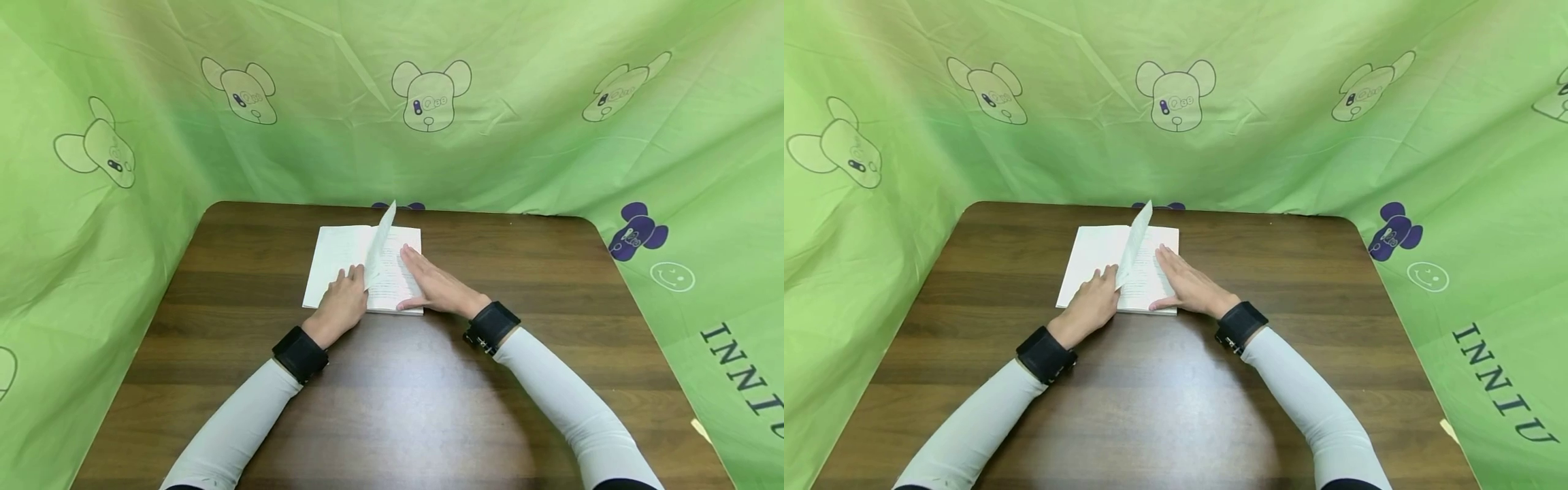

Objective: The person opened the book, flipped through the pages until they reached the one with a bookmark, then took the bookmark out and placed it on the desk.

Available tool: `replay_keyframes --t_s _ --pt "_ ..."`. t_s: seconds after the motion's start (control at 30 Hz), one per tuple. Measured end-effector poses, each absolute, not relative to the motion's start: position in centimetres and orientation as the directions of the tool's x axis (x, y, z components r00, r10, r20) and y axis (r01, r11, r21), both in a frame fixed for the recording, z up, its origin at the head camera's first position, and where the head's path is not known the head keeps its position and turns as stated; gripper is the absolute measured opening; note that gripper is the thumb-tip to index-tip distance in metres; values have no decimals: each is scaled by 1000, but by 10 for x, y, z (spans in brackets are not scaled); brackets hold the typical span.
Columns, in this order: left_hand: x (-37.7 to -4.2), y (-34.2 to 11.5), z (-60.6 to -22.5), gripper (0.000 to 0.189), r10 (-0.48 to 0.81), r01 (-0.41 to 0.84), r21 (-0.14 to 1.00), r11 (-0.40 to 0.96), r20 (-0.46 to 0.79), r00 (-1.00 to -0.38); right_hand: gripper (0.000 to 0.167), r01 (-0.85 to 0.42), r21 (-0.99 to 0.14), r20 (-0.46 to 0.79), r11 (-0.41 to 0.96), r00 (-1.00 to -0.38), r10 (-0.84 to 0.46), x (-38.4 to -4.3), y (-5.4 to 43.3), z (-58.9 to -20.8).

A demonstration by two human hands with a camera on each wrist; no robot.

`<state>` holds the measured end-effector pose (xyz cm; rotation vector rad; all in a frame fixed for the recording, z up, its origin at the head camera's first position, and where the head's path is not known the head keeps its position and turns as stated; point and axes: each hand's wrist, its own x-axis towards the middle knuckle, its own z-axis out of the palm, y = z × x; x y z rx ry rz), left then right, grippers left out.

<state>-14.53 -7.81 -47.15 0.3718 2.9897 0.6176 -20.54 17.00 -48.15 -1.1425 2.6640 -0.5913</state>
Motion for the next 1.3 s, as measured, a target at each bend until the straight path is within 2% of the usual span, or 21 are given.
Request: replay_keyframes --t_s 0.17,0.5,0.67,0.8,1.0,1.13,1.3 --pt "-143 -83 -476 56 239 243 414 877 61 -969 115 -662 -425 -21 617 -674 -738 -204 171 -484" --pt "-144 -94 -476 94 170 197 573 795 101 -980 110 -663 -403 -48 631 -673 -738 -205 171 -486" --pt "-143 -98 -476 107 147 206 628 751 145 -978 111 -662 -401 -49 633 -674 -737 -205 171 -487" --pt "-143 -100 -476 107 152 248 559 791 212 -965 110 -668 -397 -41 630 -672 -739 -206 171 -488" --pt "-147 -104 -472 90 210 289 297 910 272 -939 110 -669 -396 -39 629 -672 -739 -207 170 -488" --pt "-147 -103 -471 82 293 346 243 906 229 -928 109 -672 -396 -37 626 -670 -742 -207 170 -487" --pt "-146 -102 -473 88 404 423 224 878 126 -906 107 -683 -396 -26 614 -660 -751 -207 169 -486"
